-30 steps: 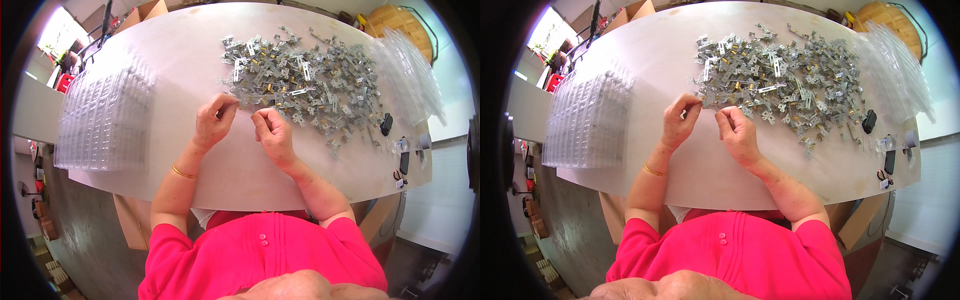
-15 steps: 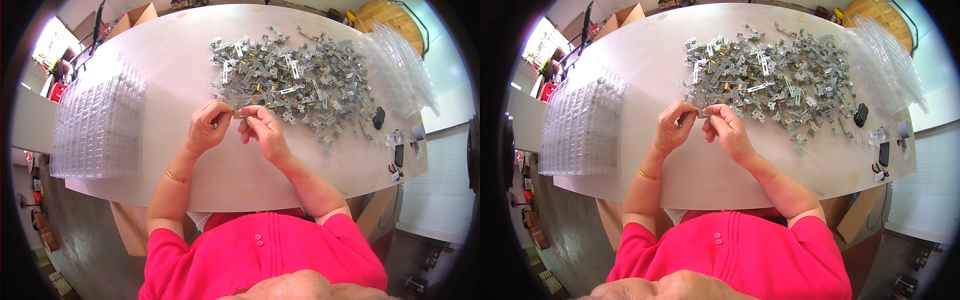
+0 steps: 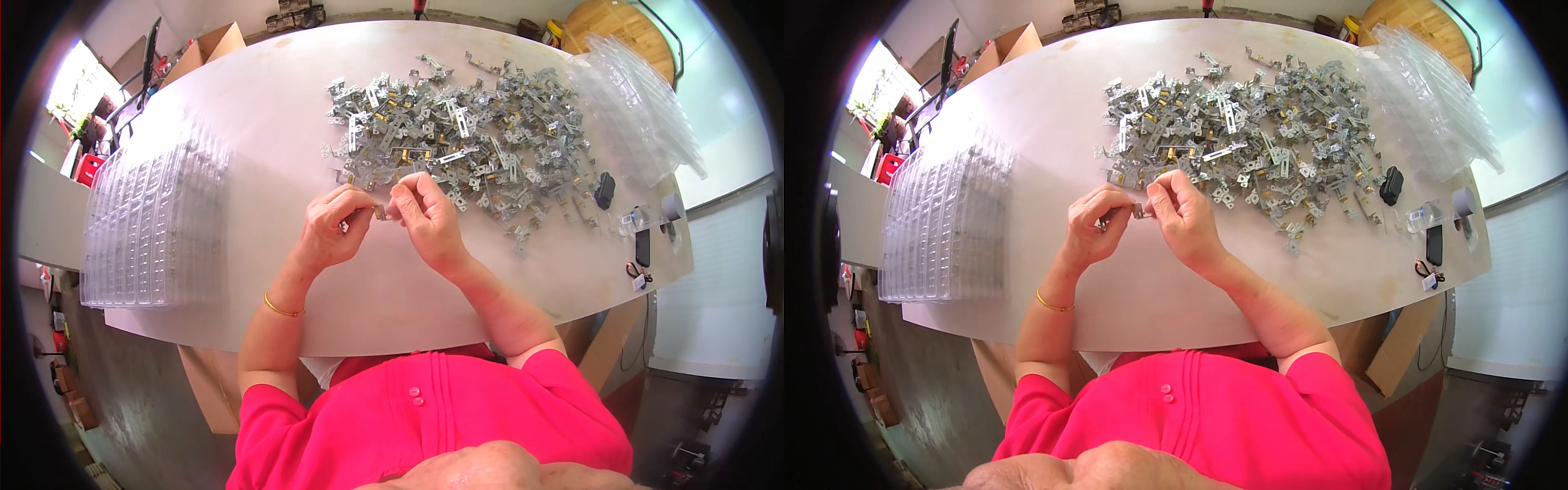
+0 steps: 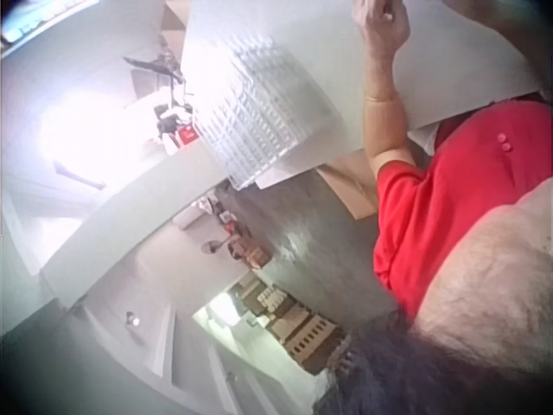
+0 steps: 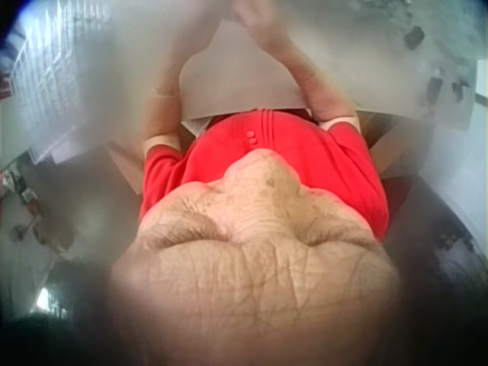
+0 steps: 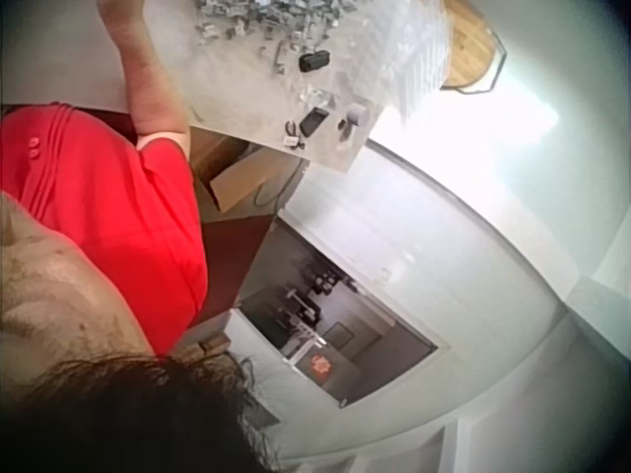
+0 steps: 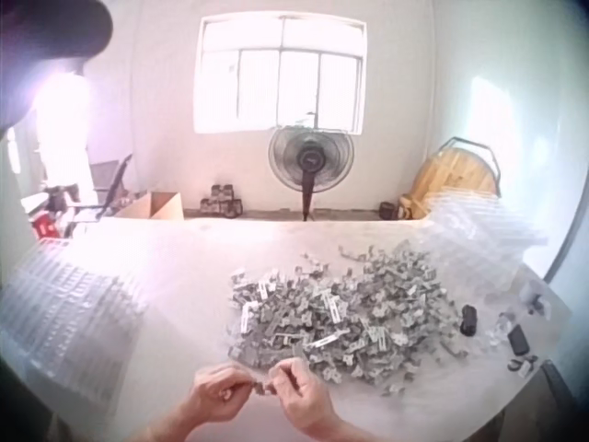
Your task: The person assembles metal brackets by inserting small pins into metal components by hand and places the assembled brackets into compartments of a plastic tray.
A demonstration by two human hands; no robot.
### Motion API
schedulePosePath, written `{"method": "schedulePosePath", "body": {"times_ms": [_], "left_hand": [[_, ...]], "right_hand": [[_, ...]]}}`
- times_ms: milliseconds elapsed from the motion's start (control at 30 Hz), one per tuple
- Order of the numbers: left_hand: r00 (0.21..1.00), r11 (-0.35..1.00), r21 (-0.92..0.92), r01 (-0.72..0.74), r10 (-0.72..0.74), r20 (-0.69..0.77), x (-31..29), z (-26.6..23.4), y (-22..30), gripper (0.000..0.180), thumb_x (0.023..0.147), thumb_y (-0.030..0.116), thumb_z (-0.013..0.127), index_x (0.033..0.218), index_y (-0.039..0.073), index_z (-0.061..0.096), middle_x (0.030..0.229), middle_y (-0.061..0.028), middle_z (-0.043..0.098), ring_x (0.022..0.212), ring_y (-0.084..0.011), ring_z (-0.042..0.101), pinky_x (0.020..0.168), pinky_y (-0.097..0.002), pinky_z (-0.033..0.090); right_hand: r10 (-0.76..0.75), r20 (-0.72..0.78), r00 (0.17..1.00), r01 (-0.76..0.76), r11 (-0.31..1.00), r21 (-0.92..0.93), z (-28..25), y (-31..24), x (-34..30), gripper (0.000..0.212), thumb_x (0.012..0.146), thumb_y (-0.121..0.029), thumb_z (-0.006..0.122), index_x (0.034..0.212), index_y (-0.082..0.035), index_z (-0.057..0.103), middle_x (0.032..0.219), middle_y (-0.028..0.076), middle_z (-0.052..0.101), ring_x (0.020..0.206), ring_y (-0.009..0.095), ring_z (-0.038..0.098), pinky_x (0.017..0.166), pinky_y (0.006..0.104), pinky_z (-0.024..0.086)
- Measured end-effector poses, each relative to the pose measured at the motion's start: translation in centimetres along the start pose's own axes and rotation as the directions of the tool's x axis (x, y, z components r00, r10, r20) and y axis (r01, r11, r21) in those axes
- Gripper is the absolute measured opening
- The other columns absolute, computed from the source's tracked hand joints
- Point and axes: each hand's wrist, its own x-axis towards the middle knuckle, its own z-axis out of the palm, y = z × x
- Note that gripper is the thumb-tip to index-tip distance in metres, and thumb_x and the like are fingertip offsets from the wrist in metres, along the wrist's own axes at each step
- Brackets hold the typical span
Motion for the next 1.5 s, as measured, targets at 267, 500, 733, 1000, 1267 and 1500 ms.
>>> {"method": "schedulePosePath", "body": {"times_ms": [267,500,733,1000,1267,1500], "left_hand": [[0.973,0.972,0.221,-0.083,0.127,-0.194,-0.5,0.8,-1.3,0.021,0.079,-0.014,0.066,0.095,0.000,0.063,0.086,-0.0109,0.067,0.065,-0.0185,0.066,0.054,-0.0291,0.052],[0.952,0.948,0.290,-0.132,0.203,-0.229,-0.4,1.0,-1.0,0.023,0.077,-0.011,0.067,0.094,0.004,0.061,0.080,-0.0086,0.065,0.065,-0.0255,0.064,0.057,-0.0354,0.051],[0.955,0.994,0.109,0.010,0.023,-0.297,0.5,-0.9,0.0,0.027,0.077,-0.003,0.070,0.102,0.002,0.062,0.095,-0.0115,0.065,0.078,-0.0267,0.065,0.072,-0.0354,0.054],[0.720,0.668,-0.453,0.591,-0.689,-0.077,-0.3,-1.6,-1.4,0.030,0.101,0.030,0.059,0.103,0.000,0.061,0.083,-0.0078,0.066,0.075,-0.0140,0.064,0.068,-0.0296,0.053],[0.679,0.292,-0.795,0.531,-0.708,0.193,-0.1,-1.3,-1.8,0.025,0.104,0.026,0.055,0.110,0.002,0.060,0.087,-0.0043,0.066,0.074,-0.0106,0.065,0.065,-0.0263,0.055],[0.639,0.290,-0.794,0.534,-0.754,0.155,-0.3,-1.6,-2.1,0.020,0.102,0.019,0.052,0.110,0.002,0.061,0.082,-0.0035,0.065,0.064,-0.0090,0.062,0.058,-0.0222,0.051]], "right_hand": [[0.044,0.033,0.998,-0.048,0.991,0.128,0.0,-1.1,0.9,0.016,0.105,-0.022,0.054,0.105,-0.006,0.055,0.098,0.007,0.069,0.080,0.013,0.069,0.065,0.0269,0.057],[0.135,0.168,0.977,-0.173,0.954,0.244,0.4,-0.7,2.3,0.016,0.104,-0.019,0.058,0.103,-0.003,0.058,0.100,0.008,0.067,0.081,0.013,0.070,0.068,0.0283,0.061],[0.007,0.197,0.980,-0.039,0.987,0.157,-0.3,-1.8,3.8,0.012,0.103,-0.013,0.058,0.103,-0.001,0.059,0.102,0.007,0.066,0.085,0.012,0.065,0.076,0.0278,0.057],[-0.641,0.172,0.748,0.639,0.627,-0.445,0.4,-1.6,3.5,0.011,0.093,0.001,0.065,0.101,0.000,0.058,0.110,0.016,0.064,0.095,0.028,0.066,0.078,0.0301,0.056],[-0.680,0.514,0.524,0.835,0.290,-0.467,1.9,-0.3,1.9,0.021,0.085,-0.005,0.070,0.105,-0.008,0.063,0.122,0.015,0.064,0.096,0.027,0.070,0.076,0.0334,0.058],[-0.643,0.404,0.651,0.743,0.428,-0.515,3.4,-1.9,0.7,0.019,0.085,-0.006,0.070,0.102,-0.011,0.064,0.124,0.011,0.064,0.096,0.028,0.070,0.070,0.0353,0.058]]}}
